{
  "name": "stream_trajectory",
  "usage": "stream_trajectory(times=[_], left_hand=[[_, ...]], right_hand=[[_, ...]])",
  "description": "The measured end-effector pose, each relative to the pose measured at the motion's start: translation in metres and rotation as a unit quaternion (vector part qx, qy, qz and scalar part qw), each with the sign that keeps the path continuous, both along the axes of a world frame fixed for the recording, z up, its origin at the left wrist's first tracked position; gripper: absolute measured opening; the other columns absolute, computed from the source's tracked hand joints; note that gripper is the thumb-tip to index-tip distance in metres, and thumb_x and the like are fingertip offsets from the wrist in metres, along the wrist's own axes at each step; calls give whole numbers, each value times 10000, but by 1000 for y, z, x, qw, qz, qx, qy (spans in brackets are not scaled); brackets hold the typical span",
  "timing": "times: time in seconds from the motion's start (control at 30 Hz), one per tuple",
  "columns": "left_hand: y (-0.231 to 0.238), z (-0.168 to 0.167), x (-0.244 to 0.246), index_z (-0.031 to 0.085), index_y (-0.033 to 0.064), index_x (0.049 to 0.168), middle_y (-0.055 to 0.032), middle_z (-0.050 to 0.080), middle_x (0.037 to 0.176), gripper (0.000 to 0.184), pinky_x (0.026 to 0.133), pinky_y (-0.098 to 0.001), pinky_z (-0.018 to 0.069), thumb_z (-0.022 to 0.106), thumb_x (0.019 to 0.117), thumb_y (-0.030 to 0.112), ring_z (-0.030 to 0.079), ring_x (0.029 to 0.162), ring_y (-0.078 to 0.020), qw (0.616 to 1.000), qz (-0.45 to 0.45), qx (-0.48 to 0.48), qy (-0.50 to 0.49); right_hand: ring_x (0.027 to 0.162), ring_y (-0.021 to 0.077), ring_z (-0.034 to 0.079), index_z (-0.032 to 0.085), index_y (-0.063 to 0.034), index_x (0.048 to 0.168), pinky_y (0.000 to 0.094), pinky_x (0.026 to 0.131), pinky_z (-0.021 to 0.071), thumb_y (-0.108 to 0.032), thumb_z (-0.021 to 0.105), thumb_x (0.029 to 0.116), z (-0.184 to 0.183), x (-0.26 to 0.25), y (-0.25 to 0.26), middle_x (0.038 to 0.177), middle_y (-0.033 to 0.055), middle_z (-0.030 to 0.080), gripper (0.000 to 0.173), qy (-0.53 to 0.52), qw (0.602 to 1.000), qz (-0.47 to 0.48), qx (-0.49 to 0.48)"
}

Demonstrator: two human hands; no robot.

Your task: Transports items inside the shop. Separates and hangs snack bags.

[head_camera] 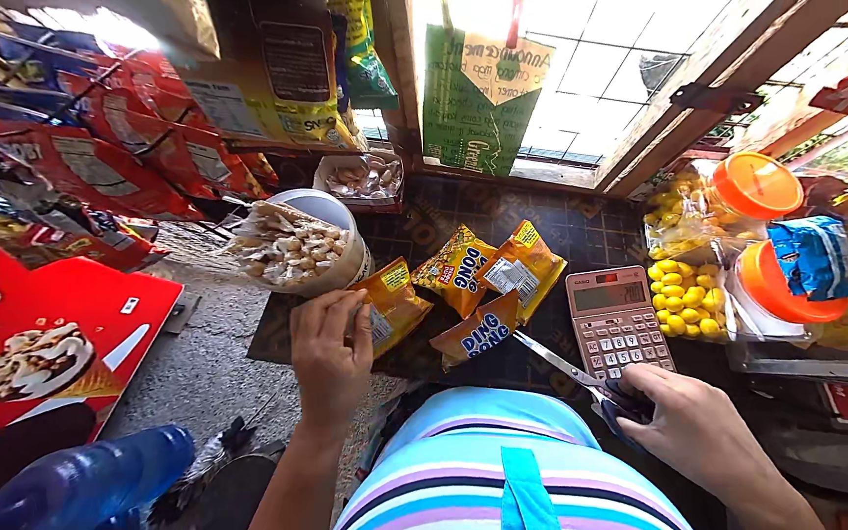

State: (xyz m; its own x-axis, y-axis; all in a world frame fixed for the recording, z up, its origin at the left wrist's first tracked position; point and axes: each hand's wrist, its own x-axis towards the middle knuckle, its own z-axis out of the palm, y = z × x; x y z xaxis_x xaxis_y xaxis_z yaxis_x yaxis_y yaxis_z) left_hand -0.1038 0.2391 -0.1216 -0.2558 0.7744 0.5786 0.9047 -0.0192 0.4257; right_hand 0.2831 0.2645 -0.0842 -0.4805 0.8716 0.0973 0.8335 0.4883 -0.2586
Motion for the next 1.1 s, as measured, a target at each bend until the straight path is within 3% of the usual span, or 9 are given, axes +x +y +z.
stream_trajectory(times=[0.1, 0.23, 0.33, 0.43, 0.57, 0.83, 0.97, 1.03, 1.1], left_hand=[[-12, -8, -8, 665, -55, 1176, -256, 633, 1168, 367, 945, -401, 482, 599, 1001, 260, 602, 1089, -320, 996, 59, -7, -67], [-22, -21, -19, 492, -101, 1344, -295, 555, 1282, 632, 899, -369, 535, 614, 971, 395, 624, 1091, -264, 982, 89, -48, -159], [-34, -26, -18, 573, -74, 1124, -305, 594, 1131, 445, 917, -470, 482, 684, 946, 319, 584, 1089, -386, 998, 49, 15, -40], [-40, -29, -11, 704, 102, 942, -120, 673, 948, 189, 938, -413, 474, 648, 993, 275, 629, 1009, -307, 993, -69, 24, 98], [-27, -37, 7, 757, 150, 1039, -104, 701, 1060, 254, 942, -457, 448, 625, 995, 363, 615, 1076, -342, 985, -81, -31, 146], [-15, -48, 15, 745, 157, 976, -125, 662, 1250, 170, 1109, -514, 353, 655, 977, 302, 535, 1280, -366, 987, -38, -4, 156], [-25, -44, 10, 675, 71, 1006, -211, 629, 1233, 296, 1101, -533, 384, 675, 969, 364, 545, 1256, -386, 999, 0, 39, 22], [-27, -40, 0, 601, -43, 1144, -290, 560, 1296, 409, 1066, -496, 423, 676, 949, 308, 523, 1259, -388, 995, 35, 43, -84], [-25, -36, -10, 493, -101, 1314, -279, 552, 1302, 562, 984, -379, 502, 647, 960, 308, 590, 1172, -261, 982, 60, 19, -177]], right_hand=[[522, 189, 604, 645, -110, 726, 399, 427, 468, -358, 768, 642, -5, -2, -5, 631, 13, 590, 289, 8, 1000, 4, -30], [567, 232, 658, 665, -105, 745, 452, 444, 502, -306, 847, 577, -6, -5, -5, 683, 40, 646, 319, -24, 997, 41, -64], [579, 243, 672, 684, -97, 799, 444, 447, 511, -262, 899, 544, -2, -15, -2, 738, 57, 673, 372, -56, 994, 74, -60], [611, 256, 686, 707, -83, 865, 445, 486, 535, -231, 935, 569, 1, -24, 3, 785, 79, 690, 402, -79, 990, 100, -67], [644, 263, 692, 702, -67, 893, 440, 541, 557, -189, 933, 619, 3, -36, 7, 805, 92, 689, 379, -93, 986, 118, -73], [662, 256, 699, 703, -70, 907, 433, 556, 568, -188, 926, 633, -6, -41, 9, 834, 92, 693, 372, -80, 987, 127, -64], [780, 288, 717, 708, -60, 977, 452, 674, 590, -166, 925, 667, -8, -45, 13, 906, 114, 705, 392, -66, 987, 115, -89], [793, 306, 714, 680, -44, 981, 461, 685, 586, -151, 926, 670, -9, -51, 16, 889, 131, 692, 411, -52, 988, 117, -91], [763, 311, 699, 662, -34, 920, 455, 639, 579, -120, 924, 646, -12, -58, 19, 840, 138, 664, 389, -32, 988, 138, -69]])
